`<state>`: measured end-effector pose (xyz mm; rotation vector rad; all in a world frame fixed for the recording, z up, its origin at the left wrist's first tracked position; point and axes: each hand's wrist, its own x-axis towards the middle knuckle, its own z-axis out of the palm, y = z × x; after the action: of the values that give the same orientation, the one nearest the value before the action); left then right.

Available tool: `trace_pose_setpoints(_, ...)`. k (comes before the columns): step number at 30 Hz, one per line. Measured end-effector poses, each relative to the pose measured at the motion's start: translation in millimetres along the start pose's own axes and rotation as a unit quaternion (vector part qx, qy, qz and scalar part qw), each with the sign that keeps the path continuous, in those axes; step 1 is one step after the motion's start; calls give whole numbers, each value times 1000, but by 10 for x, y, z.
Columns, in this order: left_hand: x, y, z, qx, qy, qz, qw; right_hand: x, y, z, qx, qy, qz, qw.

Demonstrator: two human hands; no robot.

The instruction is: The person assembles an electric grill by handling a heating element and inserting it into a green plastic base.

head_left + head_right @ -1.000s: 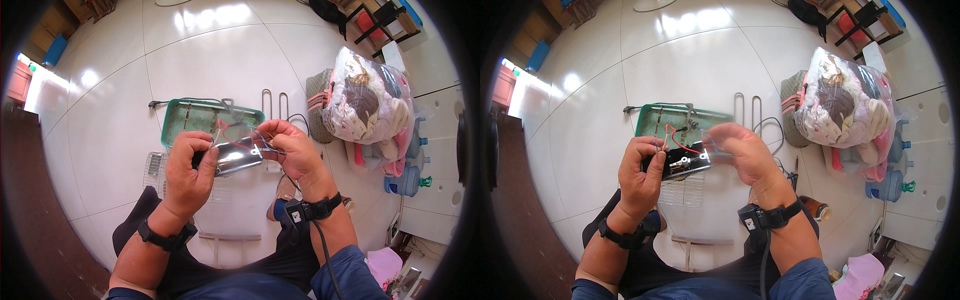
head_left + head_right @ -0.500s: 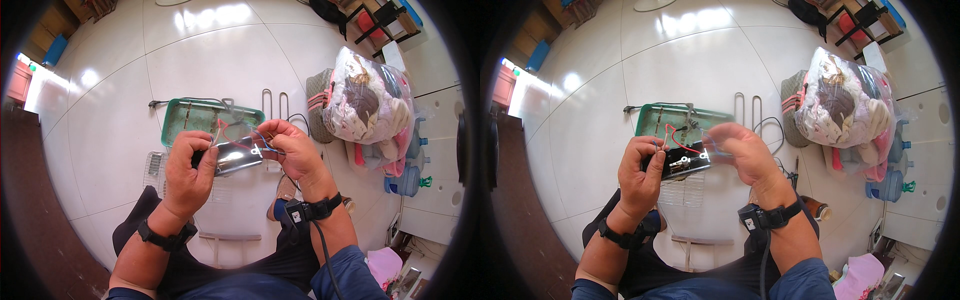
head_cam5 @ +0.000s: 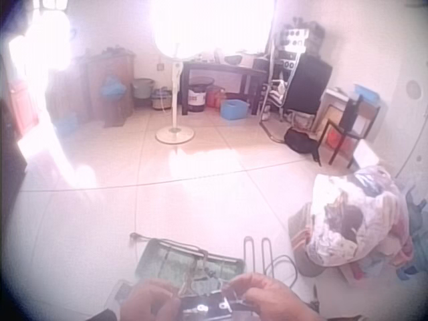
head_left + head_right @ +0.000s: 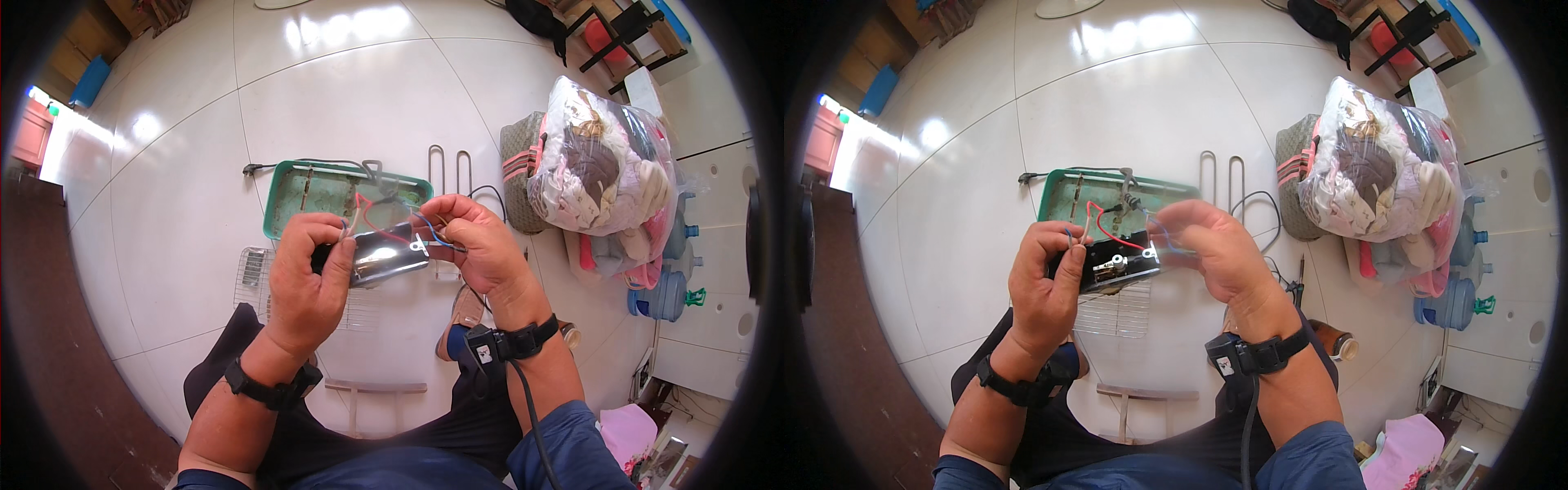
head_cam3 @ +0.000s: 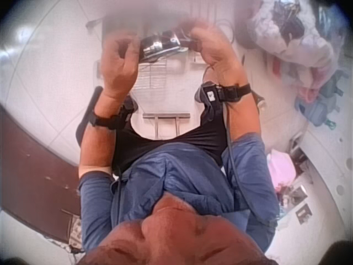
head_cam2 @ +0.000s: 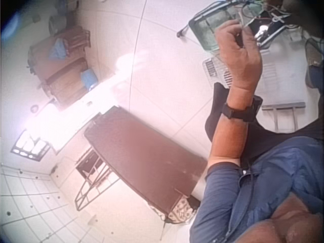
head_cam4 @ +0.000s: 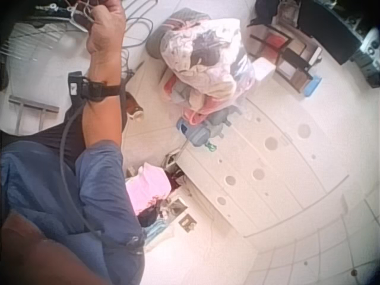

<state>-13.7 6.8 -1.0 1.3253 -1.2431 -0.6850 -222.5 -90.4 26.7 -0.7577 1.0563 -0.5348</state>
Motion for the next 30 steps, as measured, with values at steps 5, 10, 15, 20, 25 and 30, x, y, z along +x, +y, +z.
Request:
trace_pose_setpoints(5,4,17,-51,11,-35,-20,999,0,-9,15,-3,2,-2,1000)
trace_pose_setpoints(10,4,-12,-58,-14,-33,-56,998,16,14,-1,0,2,-5,1000)
trace_pose_setpoints(15,11,6,-23,-65,-4,-83,994,37,48,-55,-11,-23,-4,1000)
trace_pose_setpoints(20,19,11,-27,-76,12,-109,991,61,80,-83,-3,-44,-10,999)
trace_pose_setpoints(25,9,-26,-53,-45,-18,-84,995,55,85,-73,5,-60,-20,998)
trace_pose_setpoints(30,20,-33,-58,-53,-16,-83,995,19,38,-58,-6,-52,-33,998)
